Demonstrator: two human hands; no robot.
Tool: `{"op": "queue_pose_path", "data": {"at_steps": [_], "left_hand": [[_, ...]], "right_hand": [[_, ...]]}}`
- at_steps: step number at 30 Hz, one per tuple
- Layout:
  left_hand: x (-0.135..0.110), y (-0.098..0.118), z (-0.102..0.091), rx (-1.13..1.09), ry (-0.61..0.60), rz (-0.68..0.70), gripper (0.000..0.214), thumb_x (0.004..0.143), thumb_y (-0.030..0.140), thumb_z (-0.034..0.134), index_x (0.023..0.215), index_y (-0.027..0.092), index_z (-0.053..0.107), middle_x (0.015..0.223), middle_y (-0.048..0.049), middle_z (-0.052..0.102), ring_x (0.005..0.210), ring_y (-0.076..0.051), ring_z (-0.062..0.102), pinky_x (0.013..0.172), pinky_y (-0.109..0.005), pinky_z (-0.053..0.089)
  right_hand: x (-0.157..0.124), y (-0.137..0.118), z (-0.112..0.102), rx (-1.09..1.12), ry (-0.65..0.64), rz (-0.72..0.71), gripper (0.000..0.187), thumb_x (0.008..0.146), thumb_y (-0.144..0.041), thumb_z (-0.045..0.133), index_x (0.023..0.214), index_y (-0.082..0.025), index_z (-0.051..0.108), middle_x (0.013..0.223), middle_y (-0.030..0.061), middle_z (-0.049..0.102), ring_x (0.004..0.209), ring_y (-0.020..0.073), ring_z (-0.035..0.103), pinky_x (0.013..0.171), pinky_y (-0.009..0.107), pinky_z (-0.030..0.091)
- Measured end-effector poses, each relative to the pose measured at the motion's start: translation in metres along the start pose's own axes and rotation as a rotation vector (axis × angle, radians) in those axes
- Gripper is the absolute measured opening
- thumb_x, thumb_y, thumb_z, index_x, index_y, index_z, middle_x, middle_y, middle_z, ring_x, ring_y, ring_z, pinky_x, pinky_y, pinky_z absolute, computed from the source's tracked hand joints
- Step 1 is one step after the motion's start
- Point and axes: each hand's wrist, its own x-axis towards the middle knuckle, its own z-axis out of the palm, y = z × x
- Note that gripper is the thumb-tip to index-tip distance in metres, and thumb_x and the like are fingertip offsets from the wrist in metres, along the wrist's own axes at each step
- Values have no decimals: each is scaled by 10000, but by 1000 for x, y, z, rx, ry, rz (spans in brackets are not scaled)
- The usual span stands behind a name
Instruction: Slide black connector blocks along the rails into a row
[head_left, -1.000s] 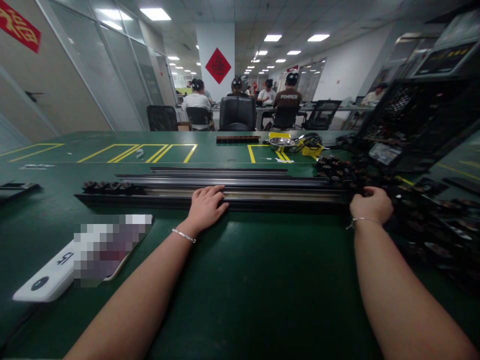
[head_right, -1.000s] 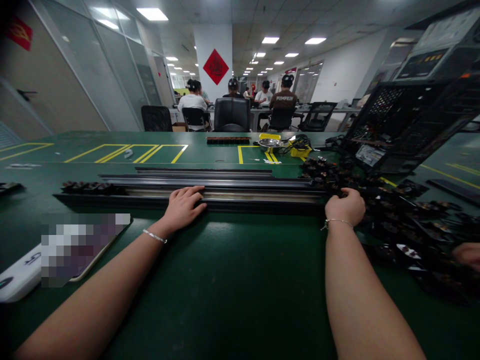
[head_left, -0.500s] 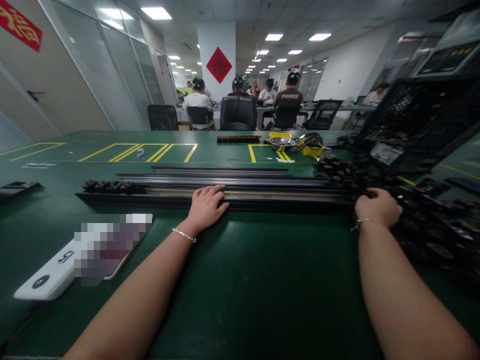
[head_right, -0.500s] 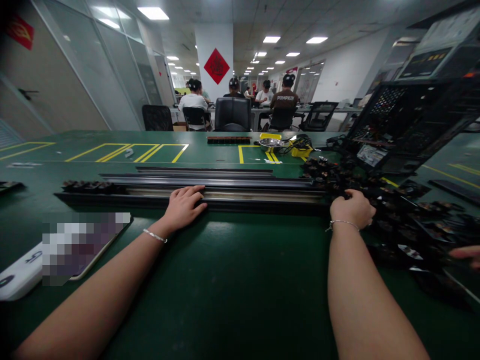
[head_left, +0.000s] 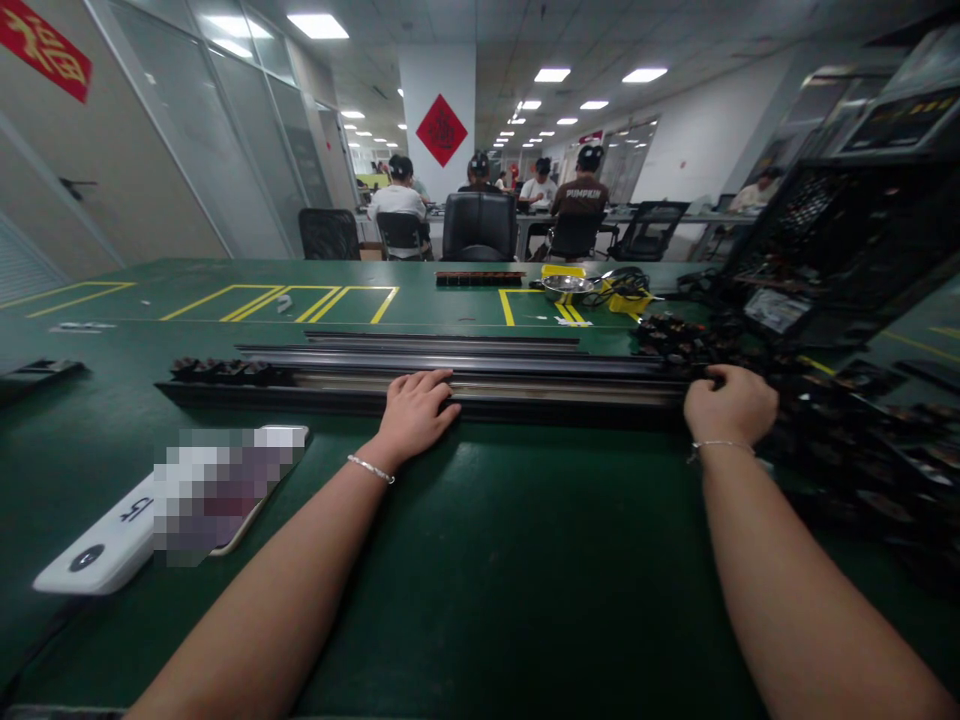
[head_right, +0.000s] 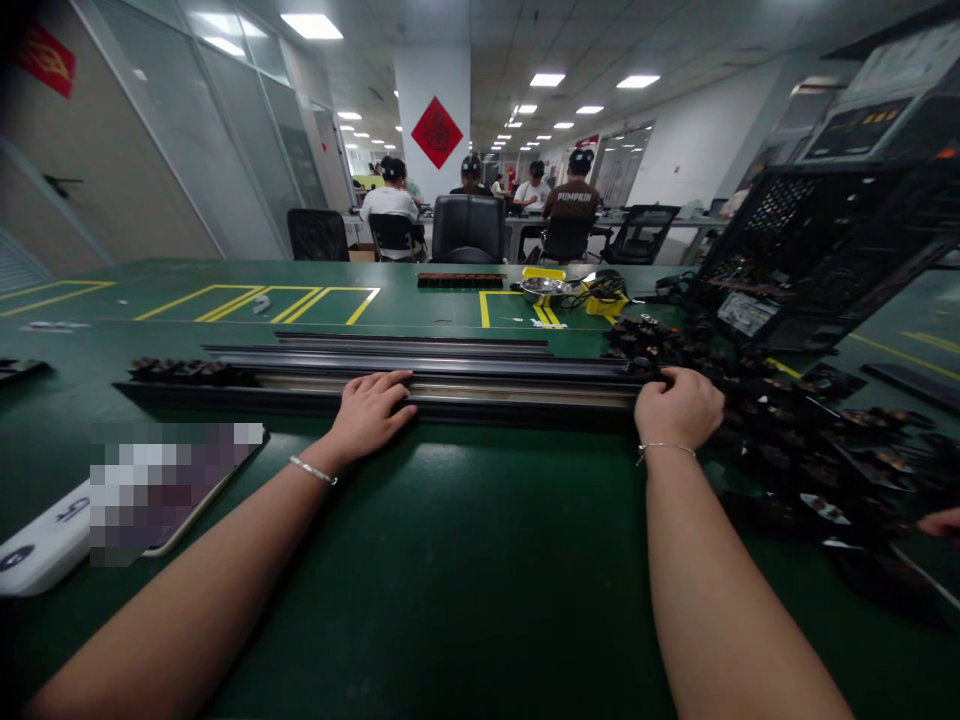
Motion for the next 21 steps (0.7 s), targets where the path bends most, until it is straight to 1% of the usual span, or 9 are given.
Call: {"op": "queue_pose_path", "data": {"at_steps": [1, 3, 5, 7, 9, 11, 15, 18, 21], "left_hand": [[0, 0, 0, 3, -2, -1, 271, 899, 444, 439, 990, 286, 640, 1396, -4, 515, 1249, -246, 456, 1034, -472, 288], [0, 0, 0, 6, -5, -6, 279, 909, 447, 423, 992, 292, 640, 1396, 1, 515, 1248, -241, 458, 1039, -466, 280], [0, 0, 0, -1, -6, -14, 289, 916, 449, 408, 996, 297, 640, 1396, 4, 516, 1243, -238, 462, 1043, -460, 273], [-1, 1, 0, -17, 1, -22, 299, 923, 448, 394, 1015, 298, 636, 1387, 4, 524, 1237, -235, 467, 1047, -454, 267], [0, 1, 0, -33, 13, -28, 312, 932, 447, 376, 1040, 297, 627, 1372, 3, 539, 1229, -228, 476, 1046, -447, 267], [0, 1, -1, -51, 26, -35, 328, 944, 442, 346, 1047, 296, 622, 1353, 7, 556, 1217, -218, 489, 1038, -436, 281], [3, -1, -3, -101, 57, -91, 332, 947, 424, 328, 1043, 279, 611, 1272, -10, 614, 1191, -207, 506, 993, -402, 342], [5, -8, -5, -80, 141, -223, 298, 913, 399, 388, 1061, 255, 603, 1234, -40, 629, 1202, -233, 491, 1003, -418, 346], [6, -23, -6, -17, 220, -404, 317, 867, 378, 438, 1105, 238, 595, 1314, -76, 568, 1271, -275, 425, 1048, -458, 310]], "right_hand": [[-4, -8, 1, 39, -11, -131, 350, 783, -160, 457, 1045, -94, 679, 1087, 166, 662, 1041, 257, 557, 931, 357, 382], [-15, -27, 5, 107, -52, -374, 345, 808, -173, 432, 1042, -104, 676, 1146, 148, 650, 1087, 247, 551, 974, 355, 366], [-29, -45, 8, 153, -101, -530, 352, 841, -218, 420, 1073, -127, 668, 1187, 125, 639, 1116, 244, 547, 992, 385, 361], [-43, -59, 12, 159, -168, -617, 379, 866, -265, 412, 1126, -135, 655, 1238, 112, 619, 1164, 240, 524, 997, 387, 361], [-55, -68, 14, 117, -254, -639, 391, 883, -283, 391, 1139, -158, 658, 1275, 92, 603, 1172, 231, 526, 993, 392, 366], [-62, -71, 14, 67, -308, -619, 403, 892, -256, 353, 1137, -195, 667, 1263, 60, 617, 1151, 214, 546, 990, 402, 366], [-64, -72, 12, 30, -323, -581, 420, 873, -229, 348, 1144, -218, 669, 1243, 33, 632, 1158, 199, 548, 992, 395, 359], [-63, -73, 11, 40, -322, -569, 422, 864, -223, 352, 1134, -223, 675, 1230, 31, 640, 1155, 200, 549, 984, 396, 361], [-64, -73, 11, 52, -322, -568, 416, 857, -215, 365, 1128, -225, 681, 1216, 37, 648, 1153, 209, 551, 976, 403, 372]]}}
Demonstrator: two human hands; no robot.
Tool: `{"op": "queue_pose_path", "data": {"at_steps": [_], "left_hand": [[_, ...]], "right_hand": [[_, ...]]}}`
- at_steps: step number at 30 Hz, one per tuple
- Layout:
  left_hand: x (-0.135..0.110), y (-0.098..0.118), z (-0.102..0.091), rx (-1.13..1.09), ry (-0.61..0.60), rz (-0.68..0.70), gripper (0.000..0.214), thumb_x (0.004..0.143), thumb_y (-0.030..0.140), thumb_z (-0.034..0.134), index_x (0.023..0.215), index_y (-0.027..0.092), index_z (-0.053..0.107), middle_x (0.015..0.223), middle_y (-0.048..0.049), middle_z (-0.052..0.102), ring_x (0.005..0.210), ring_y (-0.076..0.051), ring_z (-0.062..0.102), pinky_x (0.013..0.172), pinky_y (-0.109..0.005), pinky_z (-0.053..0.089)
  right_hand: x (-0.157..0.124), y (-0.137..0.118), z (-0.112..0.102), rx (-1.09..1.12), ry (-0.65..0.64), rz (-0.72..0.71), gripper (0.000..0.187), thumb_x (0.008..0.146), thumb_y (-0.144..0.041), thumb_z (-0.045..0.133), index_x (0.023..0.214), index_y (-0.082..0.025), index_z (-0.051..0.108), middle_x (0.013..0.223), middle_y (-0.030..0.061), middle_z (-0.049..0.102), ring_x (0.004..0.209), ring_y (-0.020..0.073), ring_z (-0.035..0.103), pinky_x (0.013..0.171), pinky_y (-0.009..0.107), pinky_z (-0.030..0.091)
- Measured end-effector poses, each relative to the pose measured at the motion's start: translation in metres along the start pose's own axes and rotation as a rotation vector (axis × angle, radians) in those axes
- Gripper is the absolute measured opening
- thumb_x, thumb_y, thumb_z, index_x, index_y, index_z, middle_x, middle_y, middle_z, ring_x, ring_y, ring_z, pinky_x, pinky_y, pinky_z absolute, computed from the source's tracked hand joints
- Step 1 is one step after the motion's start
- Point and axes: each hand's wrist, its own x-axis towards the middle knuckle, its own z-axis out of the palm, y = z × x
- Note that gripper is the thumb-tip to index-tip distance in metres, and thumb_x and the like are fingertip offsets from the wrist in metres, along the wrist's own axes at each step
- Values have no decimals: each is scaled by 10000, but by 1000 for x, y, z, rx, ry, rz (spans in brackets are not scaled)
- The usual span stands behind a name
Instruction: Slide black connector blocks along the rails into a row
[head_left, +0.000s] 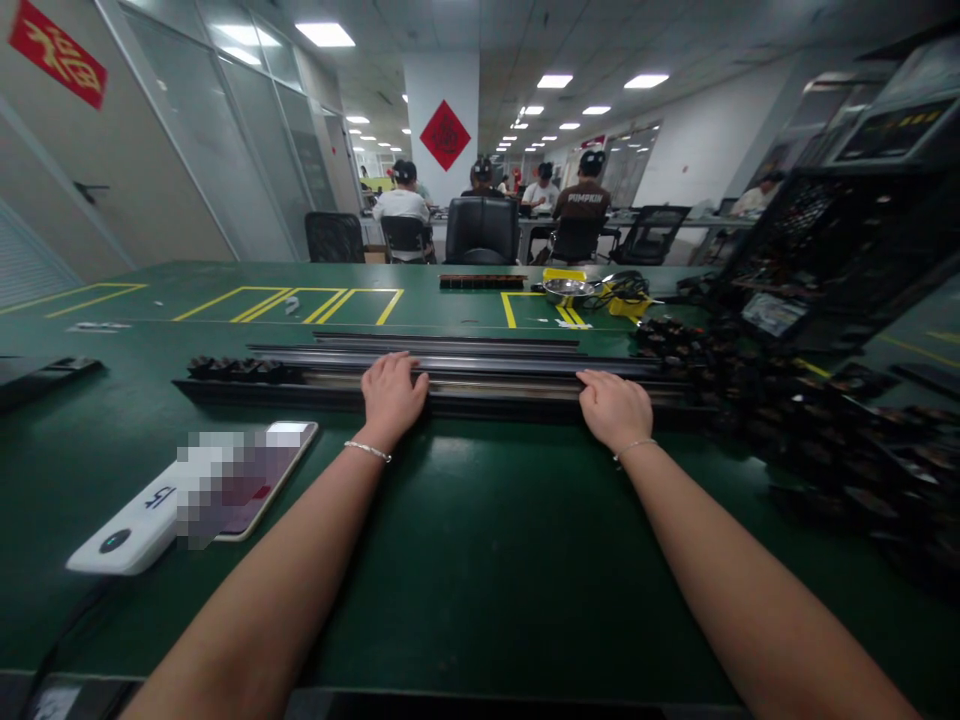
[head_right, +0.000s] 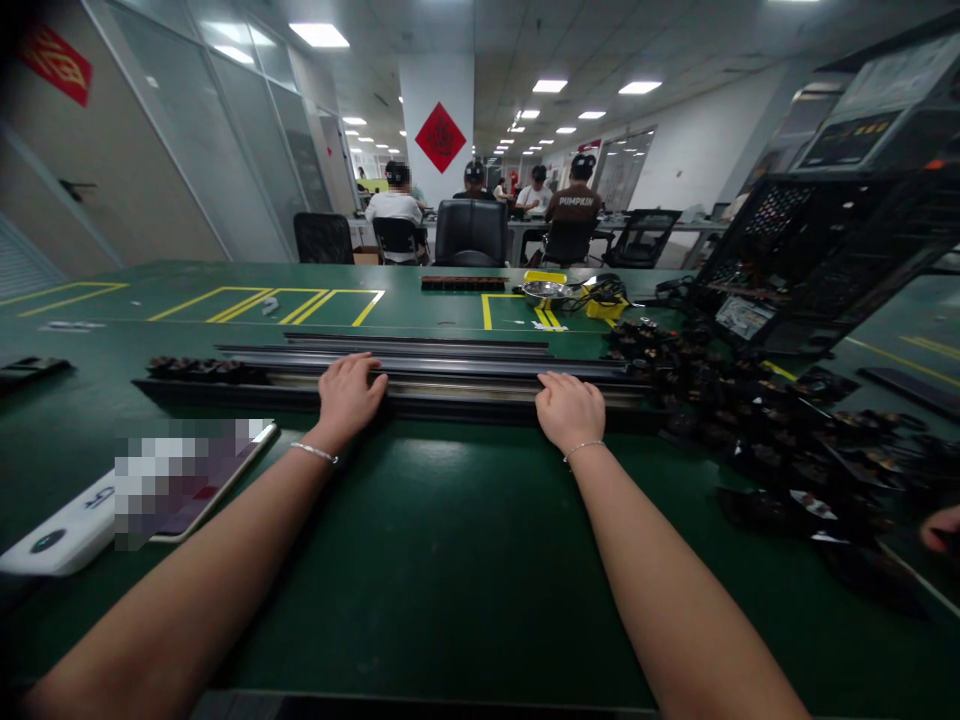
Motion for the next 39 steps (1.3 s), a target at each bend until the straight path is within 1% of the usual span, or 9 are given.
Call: {"op": "queue_pose_path", "data": {"at_steps": [5, 10, 12, 14, 16, 18, 23, 29, 39], "left_hand": [[15, -38, -8, 75, 53, -269, 483, 823, 391, 445, 1233, 153, 532, 1450, -174, 396, 1353, -359, 292, 1085, -578, 213], [22, -85, -29, 193, 130, -339, 581, 822, 371, 417, 1316, 66, 424, 1504, -205, 272, 1396, -362, 169, 1102, -608, 115], [22, -102, -38, 237, 148, -361, 627, 822, 366, 417, 1328, -2, 373, 1491, -236, 259, 1376, -377, 185, 1089, -609, 138], [22, -115, -46, 277, 166, -538, 639, 816, 331, 418, 1312, -70, 362, 1425, -274, 336, 1322, -383, 275, 1069, -562, 213], [23, -123, -52, 281, 125, -673, 643, 832, 326, 399, 1311, -100, 348, 1386, -297, 366, 1274, -393, 330, 1030, -539, 271], [23, -126, -54, 295, 93, -727, 613, 841, 326, 385, 1298, -84, 380, 1369, -283, 386, 1250, -386, 354, 1012, -527, 289], [24, -123, -55, 318, 68, -719, 575, 833, 342, 378, 1259, -40, 441, 1370, -263, 382, 1243, -377, 346, 979, -519, 307], [23, -119, -56, 304, 80, -716, 595, 822, 379, 403, 1257, -26, 428, 1368, -271, 389, 1240, -378, 350, 955, -522, 331], [29, -127, -53, 271, 4, -706, 580, 845, 370, 445, 1263, -29, 398, 1350, -271, 446, 1262, -389, 362, 968, -530, 345]], "right_hand": [[0, -1, 0, 9, 5, 5, 420, 845, -202, 377, 1127, -215, 688, 1189, 48, 662, 1133, 213, 562, 962, 407, 392], [1, -1, 0, -13, 4, 19, 408, 838, -205, 396, 1114, -228, 696, 1179, 41, 666, 1099, 220, 574, 919, 392, 410], [0, -2, 0, -15, 1, 22, 410, 841, -211, 386, 1112, -225, 694, 1181, 37, 665, 1098, 216, 572, 915, 384, 404], [0, -3, -1, -10, 0, 30, 418, 844, -219, 370, 1113, -218, 690, 1180, 38, 665, 1099, 215, 567, 917, 383, 394], [0, -3, -1, -6, -1, 39, 422, 848, -221, 361, 1114, -211, 688, 1176, 46, 666, 1096, 220, 565, 915, 391, 390], [0, -4, -1, -6, -1, 41, 420, 843, -212, 368, 1113, -209, 690, 1169, 53, 669, 1085, 227, 568, 907, 400, 396], [0, -3, 0, -10, 20, 38, 412, 831, -208, 379, 1099, -208, 693, 1158, 48, 675, 1073, 225, 575, 893, 390, 402], [0, -3, 1, -4, 31, 36, 411, 831, -217, 373, 1089, -225, 694, 1150, 36, 679, 1077, 227, 571, 894, 391, 395], [1, -2, 2, 3, 6, 40, 412, 834, -217, 384, 1105, -218, 695, 1155, 50, 676, 1075, 240, 572, 906, 411, 399]]}}
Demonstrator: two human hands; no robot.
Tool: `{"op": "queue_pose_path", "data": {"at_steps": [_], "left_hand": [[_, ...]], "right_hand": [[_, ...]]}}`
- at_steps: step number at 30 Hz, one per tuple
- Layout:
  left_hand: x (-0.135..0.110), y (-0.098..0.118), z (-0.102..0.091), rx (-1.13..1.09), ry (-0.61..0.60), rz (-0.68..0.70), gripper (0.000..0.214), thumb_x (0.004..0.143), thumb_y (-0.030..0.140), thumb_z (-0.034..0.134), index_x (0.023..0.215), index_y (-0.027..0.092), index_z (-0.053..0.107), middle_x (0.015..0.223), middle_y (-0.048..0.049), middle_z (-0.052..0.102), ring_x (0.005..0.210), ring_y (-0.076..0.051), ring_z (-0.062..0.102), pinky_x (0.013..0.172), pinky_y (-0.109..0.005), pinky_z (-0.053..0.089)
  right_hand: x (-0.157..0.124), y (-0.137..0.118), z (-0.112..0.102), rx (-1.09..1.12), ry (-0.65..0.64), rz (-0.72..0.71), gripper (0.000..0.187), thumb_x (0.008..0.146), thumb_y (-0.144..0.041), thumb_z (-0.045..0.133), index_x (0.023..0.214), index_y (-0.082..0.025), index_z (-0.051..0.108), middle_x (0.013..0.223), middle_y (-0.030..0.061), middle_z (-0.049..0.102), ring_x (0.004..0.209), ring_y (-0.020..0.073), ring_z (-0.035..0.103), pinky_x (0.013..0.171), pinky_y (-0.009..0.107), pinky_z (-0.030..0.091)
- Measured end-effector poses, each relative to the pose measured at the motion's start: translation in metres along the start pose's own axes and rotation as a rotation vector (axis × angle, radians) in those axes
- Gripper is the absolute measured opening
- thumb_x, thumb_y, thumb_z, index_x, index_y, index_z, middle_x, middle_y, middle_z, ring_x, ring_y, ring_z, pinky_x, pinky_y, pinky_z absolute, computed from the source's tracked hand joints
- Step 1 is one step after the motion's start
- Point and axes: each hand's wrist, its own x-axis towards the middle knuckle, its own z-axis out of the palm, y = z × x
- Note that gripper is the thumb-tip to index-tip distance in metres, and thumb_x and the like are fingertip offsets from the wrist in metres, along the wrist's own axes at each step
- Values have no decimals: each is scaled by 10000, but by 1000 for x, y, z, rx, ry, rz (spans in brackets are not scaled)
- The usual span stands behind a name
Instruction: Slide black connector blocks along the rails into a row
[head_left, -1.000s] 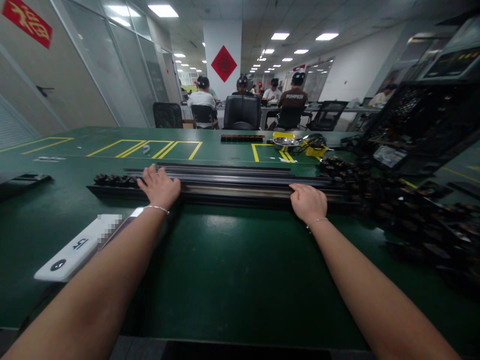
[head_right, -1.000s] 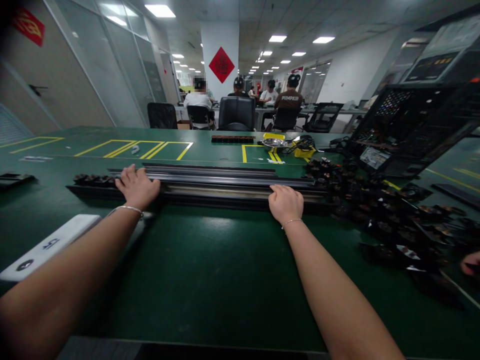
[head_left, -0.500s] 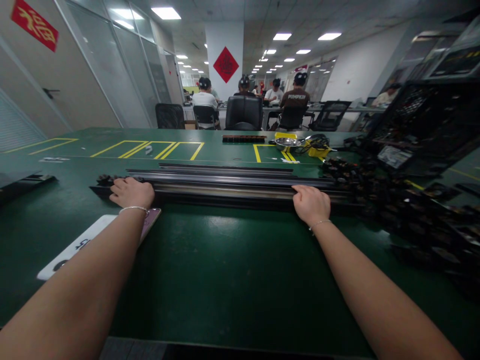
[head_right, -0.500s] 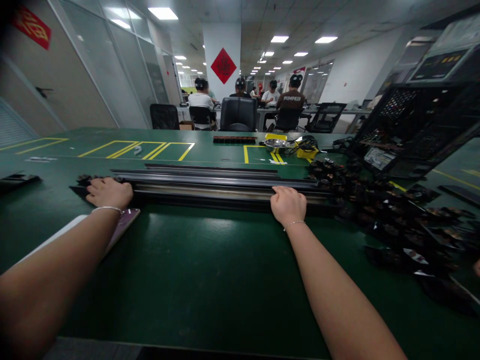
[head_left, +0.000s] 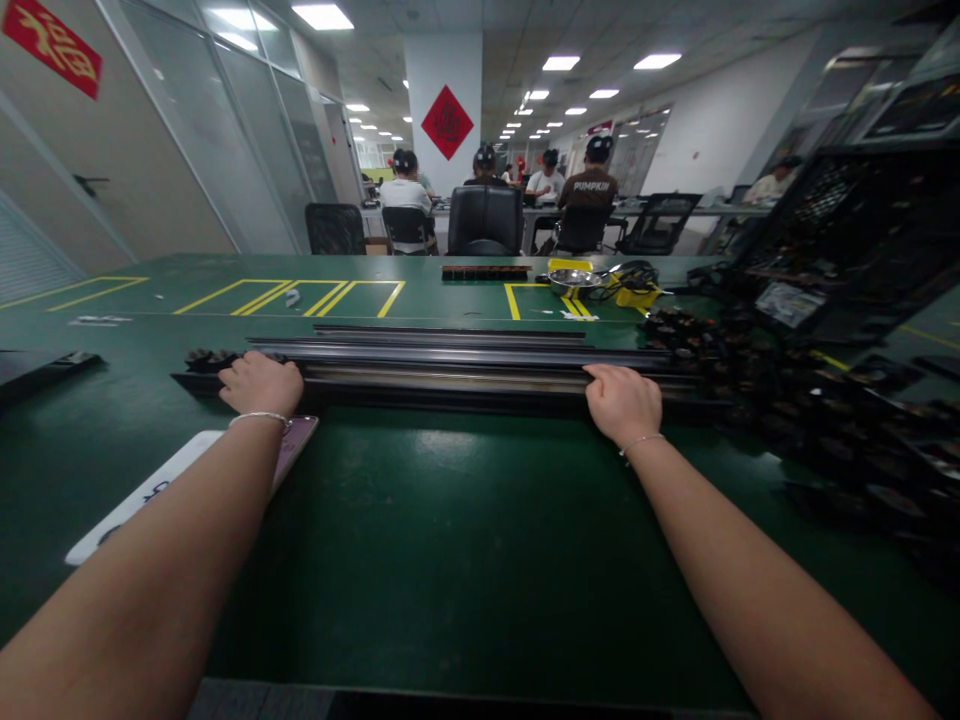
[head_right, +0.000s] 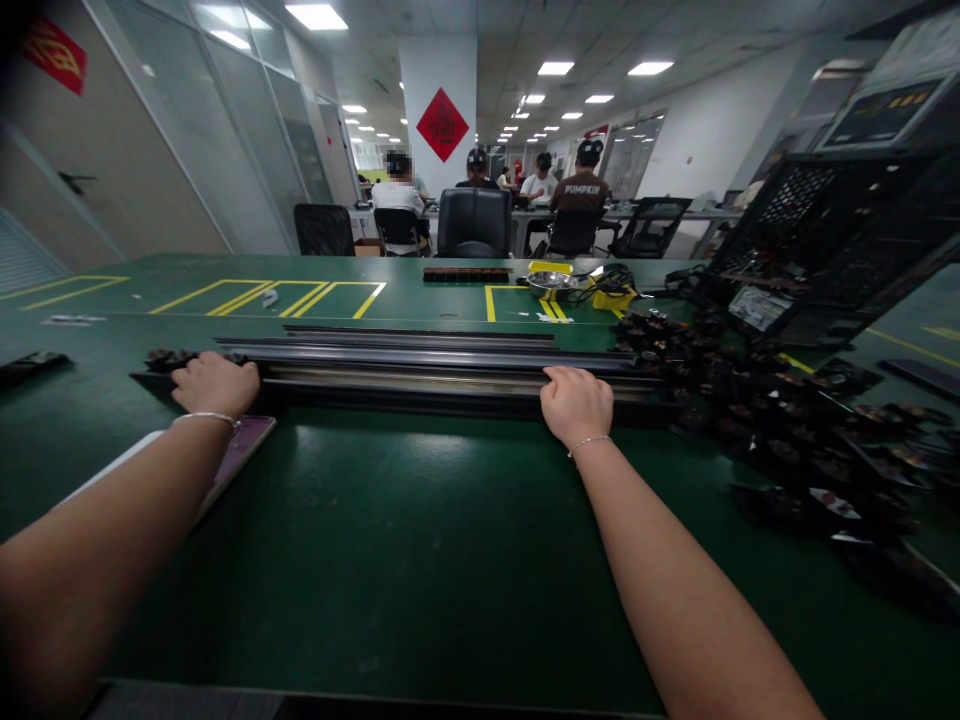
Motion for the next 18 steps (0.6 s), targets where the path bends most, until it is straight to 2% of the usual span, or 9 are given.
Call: {"op": "queue_pose_path", "data": {"at_steps": [7, 13, 18], "left_hand": [[0, 0, 1, -24, -16, 2, 658, 836, 441, 476, 1267, -53, 422, 1336, -279, 477, 1270, -396, 362, 983, -541, 348], [2, 2, 3, -8, 11, -64, 657, 812, 449, 541, 1264, -18, 449, 1320, -260, 504, 1261, -370, 406, 988, -501, 382], [4, 3, 1, -27, -23, -31, 667, 823, 441, 546, 1286, -24, 426, 1331, -264, 491, 1262, -382, 411, 982, -504, 400]], "right_hand": [[1, 1, 2, -4, 7, -1, 404, 837, -220, 394, 1100, -222, 700, 1147, 52, 678, 1067, 239, 570, 898, 402, 401], [0, -2, 0, -34, -3, 4, 406, 843, -214, 377, 1099, -206, 692, 1155, 44, 677, 1070, 220, 574, 888, 376, 392], [0, -3, -2, -48, -9, 9, 405, 849, -216, 371, 1103, -214, 687, 1162, 34, 675, 1078, 212, 570, 890, 368, 380]]}}
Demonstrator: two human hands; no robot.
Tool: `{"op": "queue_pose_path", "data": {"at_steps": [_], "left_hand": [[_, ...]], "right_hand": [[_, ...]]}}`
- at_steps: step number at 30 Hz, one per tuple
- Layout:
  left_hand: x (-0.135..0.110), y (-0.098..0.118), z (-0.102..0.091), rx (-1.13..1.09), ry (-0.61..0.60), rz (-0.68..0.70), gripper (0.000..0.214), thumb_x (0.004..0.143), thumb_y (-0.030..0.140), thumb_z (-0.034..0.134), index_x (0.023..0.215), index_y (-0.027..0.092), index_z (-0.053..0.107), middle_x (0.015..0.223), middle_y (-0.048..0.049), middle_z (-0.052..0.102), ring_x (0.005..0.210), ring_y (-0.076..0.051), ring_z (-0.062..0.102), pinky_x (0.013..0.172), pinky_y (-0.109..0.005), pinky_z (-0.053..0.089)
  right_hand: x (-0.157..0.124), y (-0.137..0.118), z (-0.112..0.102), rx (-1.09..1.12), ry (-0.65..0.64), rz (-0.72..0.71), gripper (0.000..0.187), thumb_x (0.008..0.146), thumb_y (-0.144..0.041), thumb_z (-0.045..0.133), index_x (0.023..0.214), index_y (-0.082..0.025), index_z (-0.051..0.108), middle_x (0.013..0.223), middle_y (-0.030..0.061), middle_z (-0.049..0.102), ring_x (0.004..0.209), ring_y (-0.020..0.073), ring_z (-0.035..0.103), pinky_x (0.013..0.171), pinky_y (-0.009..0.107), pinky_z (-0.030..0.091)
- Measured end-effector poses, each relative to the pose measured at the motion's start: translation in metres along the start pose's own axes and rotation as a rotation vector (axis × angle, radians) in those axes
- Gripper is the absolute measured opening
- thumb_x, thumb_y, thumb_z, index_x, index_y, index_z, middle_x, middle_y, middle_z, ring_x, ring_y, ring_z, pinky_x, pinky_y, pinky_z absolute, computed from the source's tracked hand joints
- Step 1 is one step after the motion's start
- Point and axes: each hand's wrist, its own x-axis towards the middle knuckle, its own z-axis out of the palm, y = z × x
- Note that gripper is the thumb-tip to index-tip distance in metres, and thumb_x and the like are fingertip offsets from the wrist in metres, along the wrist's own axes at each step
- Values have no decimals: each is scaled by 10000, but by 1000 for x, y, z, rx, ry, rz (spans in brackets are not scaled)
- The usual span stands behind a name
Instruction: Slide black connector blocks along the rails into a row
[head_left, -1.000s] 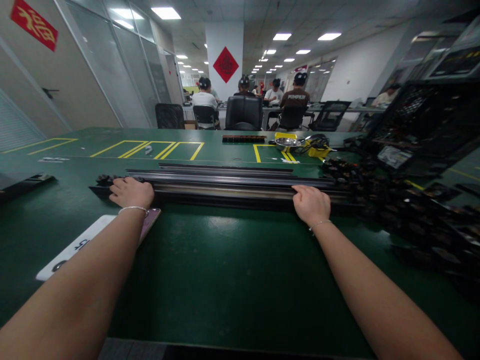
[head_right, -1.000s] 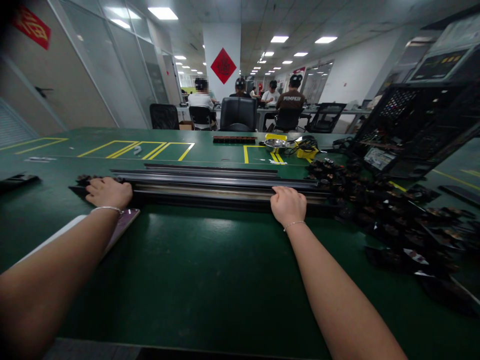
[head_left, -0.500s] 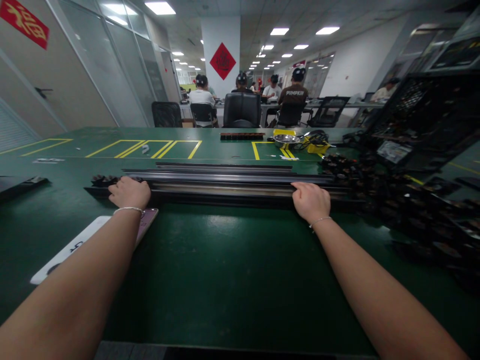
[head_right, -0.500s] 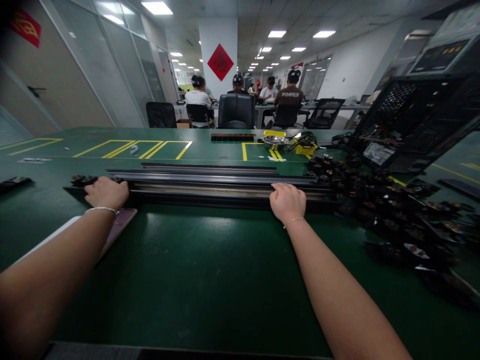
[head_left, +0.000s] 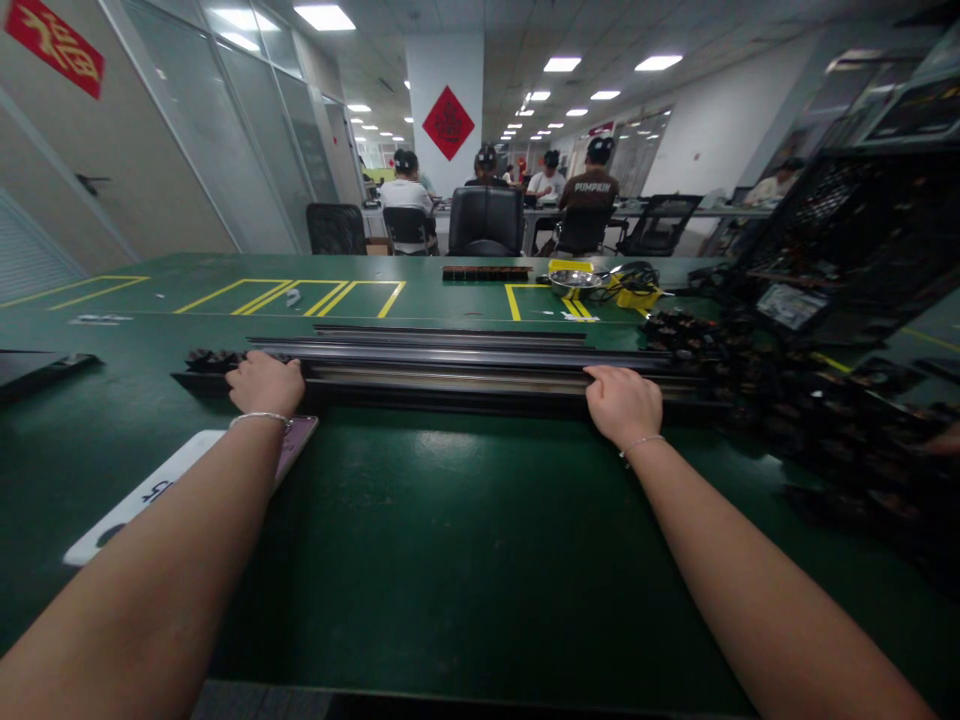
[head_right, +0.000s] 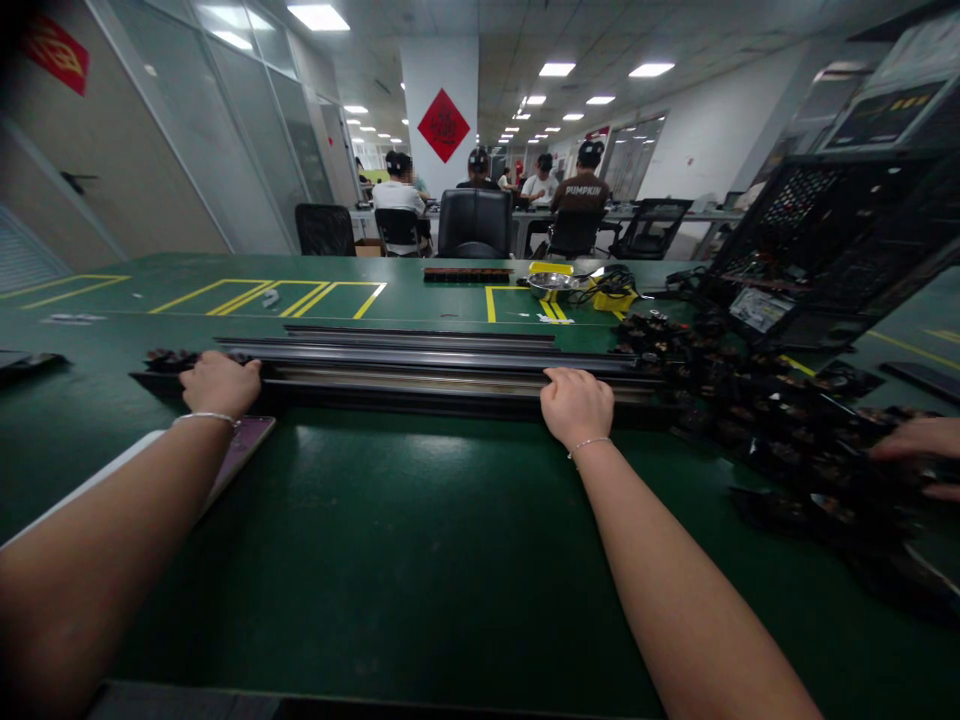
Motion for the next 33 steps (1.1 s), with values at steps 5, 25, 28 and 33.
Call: {"op": "queue_pose_path", "data": {"at_steps": [5, 25, 28, 33], "left_hand": [[5, -1, 2, 16, -5, 12, 672, 813, 463, 562, 1275, -8, 434, 1323, -272, 497, 1245, -383, 439, 975, -518, 403], [1, 3, 2, 39, -29, 35, 665, 808, 508, 573, 1239, 15, 460, 1250, -285, 550, 1182, -375, 523, 921, -515, 435], [0, 3, 2, 39, -32, 37, 668, 815, 511, 563, 1248, 16, 451, 1254, -280, 549, 1181, -370, 528, 926, -517, 434], [-2, 2, 0, 28, -29, 49, 640, 820, 508, 558, 1241, 36, 458, 1273, -257, 548, 1188, -369, 522, 937, -524, 430]], "right_hand": [[1, 1, 0, 17, -14, 5, 407, 843, -211, 379, 1108, -223, 687, 1155, 40, 674, 1068, 223, 560, 880, 380, 378], [1, 1, 0, 20, -22, 3, 410, 844, -216, 373, 1113, -211, 682, 1170, 42, 670, 1079, 220, 563, 887, 382, 379], [1, 1, 0, 28, -15, 3, 404, 838, -213, 384, 1106, -213, 687, 1165, 42, 671, 1077, 223, 561, 889, 387, 382], [1, 1, 0, 28, -5, 4, 404, 838, -209, 391, 1107, -222, 692, 1159, 48, 674, 1063, 235, 560, 885, 402, 387]]}}
